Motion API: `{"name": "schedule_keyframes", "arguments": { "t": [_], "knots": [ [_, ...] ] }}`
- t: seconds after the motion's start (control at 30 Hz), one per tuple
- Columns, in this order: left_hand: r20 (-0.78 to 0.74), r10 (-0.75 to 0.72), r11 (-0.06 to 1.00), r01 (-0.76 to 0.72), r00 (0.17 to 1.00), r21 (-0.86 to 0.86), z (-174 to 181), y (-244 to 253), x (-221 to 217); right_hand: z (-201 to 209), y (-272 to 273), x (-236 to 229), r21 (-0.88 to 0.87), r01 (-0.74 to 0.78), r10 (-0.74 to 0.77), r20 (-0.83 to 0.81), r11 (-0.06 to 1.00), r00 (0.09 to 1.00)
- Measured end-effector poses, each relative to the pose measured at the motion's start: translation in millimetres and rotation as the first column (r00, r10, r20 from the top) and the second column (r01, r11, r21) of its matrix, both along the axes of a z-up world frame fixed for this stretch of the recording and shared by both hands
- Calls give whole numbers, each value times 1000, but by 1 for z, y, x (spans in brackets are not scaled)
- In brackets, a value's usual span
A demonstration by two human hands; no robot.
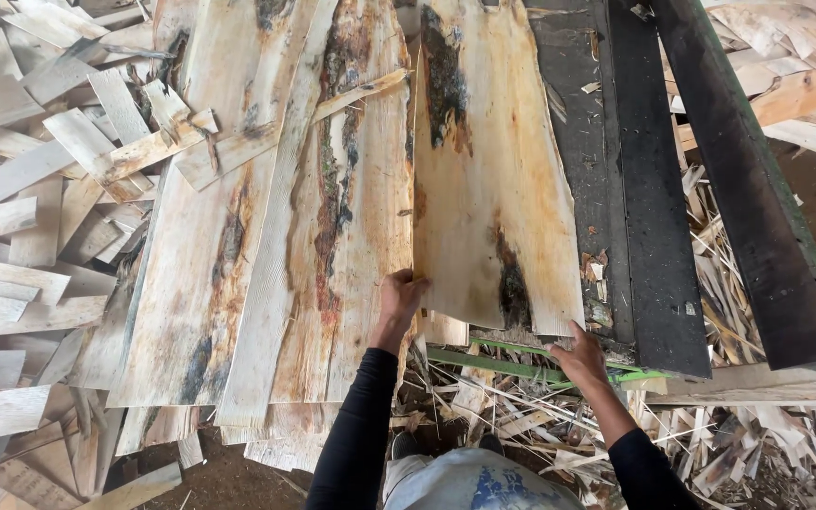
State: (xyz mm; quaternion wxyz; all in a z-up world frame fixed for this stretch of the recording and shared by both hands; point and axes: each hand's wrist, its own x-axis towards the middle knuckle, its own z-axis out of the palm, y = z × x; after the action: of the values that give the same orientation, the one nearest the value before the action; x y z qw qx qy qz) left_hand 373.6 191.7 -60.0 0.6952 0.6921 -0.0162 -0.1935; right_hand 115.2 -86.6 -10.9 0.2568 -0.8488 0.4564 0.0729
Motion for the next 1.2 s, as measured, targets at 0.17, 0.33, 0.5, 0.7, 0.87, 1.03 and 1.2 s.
{"name": "schedule_keyframes", "arguments": {
  "t": [0.17,0.33,0.5,0.7,0.87,1.03,1.2],
  "knots": [
    [-91,-83,987,69,992,-146,121,25,-46,17,-2,-16,216,287,-322,151,933,935],
    [-245,-189,929,93,951,-358,94,82,-117,-11,-8,-66,20,213,-212,-41,977,976],
    [-398,-252,920,91,882,-380,33,126,-156,-46,-9,-109,79,292,-289,-47,953,956],
    [-466,-247,903,28,850,-429,15,135,-140,-15,-9,-105,421,288,-338,46,860,940],
    [-476,-174,980,106,862,-166,9,124,-135,11,-14,-93,629,277,-390,45,726,919],
    [-431,-151,982,83,889,-172,-10,102,-154,77,29,-70,526,98,-183,111,845,977],
    [-303,-56,993,22,951,-116,-17,58,-203,137,18,-104,446,123,-218,167,887,962]
  ]
}}
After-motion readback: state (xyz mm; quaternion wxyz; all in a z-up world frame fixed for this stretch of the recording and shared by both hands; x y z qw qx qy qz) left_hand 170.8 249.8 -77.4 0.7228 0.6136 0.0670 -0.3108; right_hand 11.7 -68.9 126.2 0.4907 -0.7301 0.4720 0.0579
